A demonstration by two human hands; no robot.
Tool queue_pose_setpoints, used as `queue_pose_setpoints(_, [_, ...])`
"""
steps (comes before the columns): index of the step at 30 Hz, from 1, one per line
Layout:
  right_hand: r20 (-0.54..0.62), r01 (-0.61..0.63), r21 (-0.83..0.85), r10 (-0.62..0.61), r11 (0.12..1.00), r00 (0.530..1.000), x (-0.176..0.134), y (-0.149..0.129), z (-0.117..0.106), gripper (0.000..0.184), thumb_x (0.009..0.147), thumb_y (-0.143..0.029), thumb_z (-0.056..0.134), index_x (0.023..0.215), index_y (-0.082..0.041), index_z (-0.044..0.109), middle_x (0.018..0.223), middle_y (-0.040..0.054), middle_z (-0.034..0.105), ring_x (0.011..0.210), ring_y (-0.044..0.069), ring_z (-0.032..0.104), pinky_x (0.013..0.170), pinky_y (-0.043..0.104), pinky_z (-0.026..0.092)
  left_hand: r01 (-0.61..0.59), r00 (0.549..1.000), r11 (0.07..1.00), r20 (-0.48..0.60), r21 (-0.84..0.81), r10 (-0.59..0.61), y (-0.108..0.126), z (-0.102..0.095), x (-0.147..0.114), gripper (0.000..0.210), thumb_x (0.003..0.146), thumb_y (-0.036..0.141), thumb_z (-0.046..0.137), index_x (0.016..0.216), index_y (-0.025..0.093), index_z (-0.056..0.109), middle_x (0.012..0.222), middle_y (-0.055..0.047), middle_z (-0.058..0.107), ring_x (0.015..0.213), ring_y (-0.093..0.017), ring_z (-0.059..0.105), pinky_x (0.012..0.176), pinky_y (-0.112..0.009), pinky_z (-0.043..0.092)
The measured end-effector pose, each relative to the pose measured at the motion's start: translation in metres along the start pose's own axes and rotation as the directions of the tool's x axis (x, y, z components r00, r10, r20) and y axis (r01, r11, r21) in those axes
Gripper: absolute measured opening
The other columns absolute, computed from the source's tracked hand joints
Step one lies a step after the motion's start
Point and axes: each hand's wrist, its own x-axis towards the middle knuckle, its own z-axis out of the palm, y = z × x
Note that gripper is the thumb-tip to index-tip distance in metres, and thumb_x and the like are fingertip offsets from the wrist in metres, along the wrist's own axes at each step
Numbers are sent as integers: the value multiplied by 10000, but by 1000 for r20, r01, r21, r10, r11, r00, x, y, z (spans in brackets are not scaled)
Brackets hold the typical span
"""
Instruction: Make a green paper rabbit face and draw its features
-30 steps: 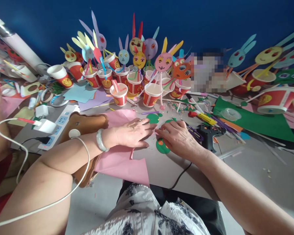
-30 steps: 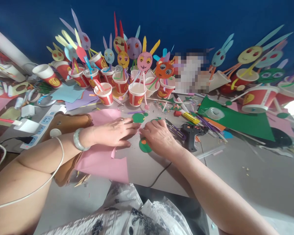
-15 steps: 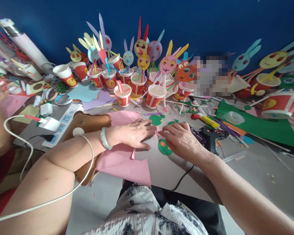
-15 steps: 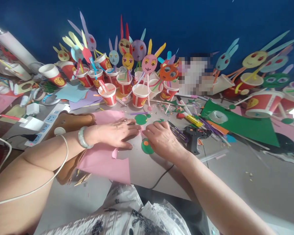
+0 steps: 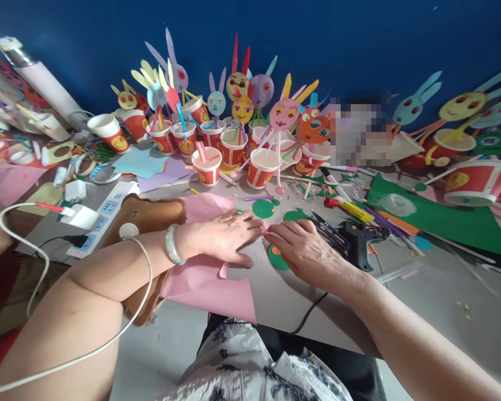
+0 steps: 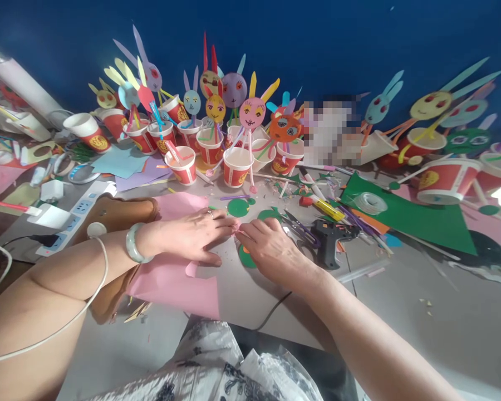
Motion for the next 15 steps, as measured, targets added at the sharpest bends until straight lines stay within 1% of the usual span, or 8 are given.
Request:
queue_pose_setpoints(3, [20, 4, 0, -5, 1000, 1000, 0, -1, 0, 337, 941, -67, 520, 1218, -108, 708, 1189, 147, 730, 1030, 256, 582, 871, 394, 351, -3, 1000, 1000, 2, 10, 3, 0, 0, 1, 637, 938, 554, 660, 1432, 170, 541, 1650, -118, 437, 1480, -329, 400, 1201, -438, 355])
queue_pose_setpoints(7, [43, -6, -8, 6, 1000, 999, 0, -3, -1, 344, 937, -66, 525, 1226, -110, 706, 1191, 147, 727, 1040, 257, 580, 887, 397, 348, -6, 1000, 1000, 5, 21, 6, 0, 0, 1, 675, 943, 564, 661, 1457, 147, 530, 1658, -129, 428, 1465, -335, 412, 1198, -441, 359])
queue_pose_setpoints(12, [53, -29, -25, 31, 999, 998, -2, -4, -1, 347, 951, -74, 524, 1248, -103, 699, 1162, 143, 731, 1052, 260, 577, 899, 398, 351, -17, 1000, 999, -13, 38, 18, 1, 1, 1, 646, 943, 577, 655, 1438, 173, 556, 1654, -116, 439, 1435, -342, 433, 1185, -466, 370])
queue_pose_setpoints(15, [53, -28, -30, 30, 999, 998, -3, -4, -1, 330, 958, -84, 540, 1246, -86, 701, 1151, 146, 733, 1048, 258, 581, 894, 397, 352, 1, 1000, 999, -14, 48, 0, 4, 1, 1, 648, 939, 575, 659, 1436, 172, 555, 1646, -127, 446, 1430, -352, 443, 1173, -475, 379])
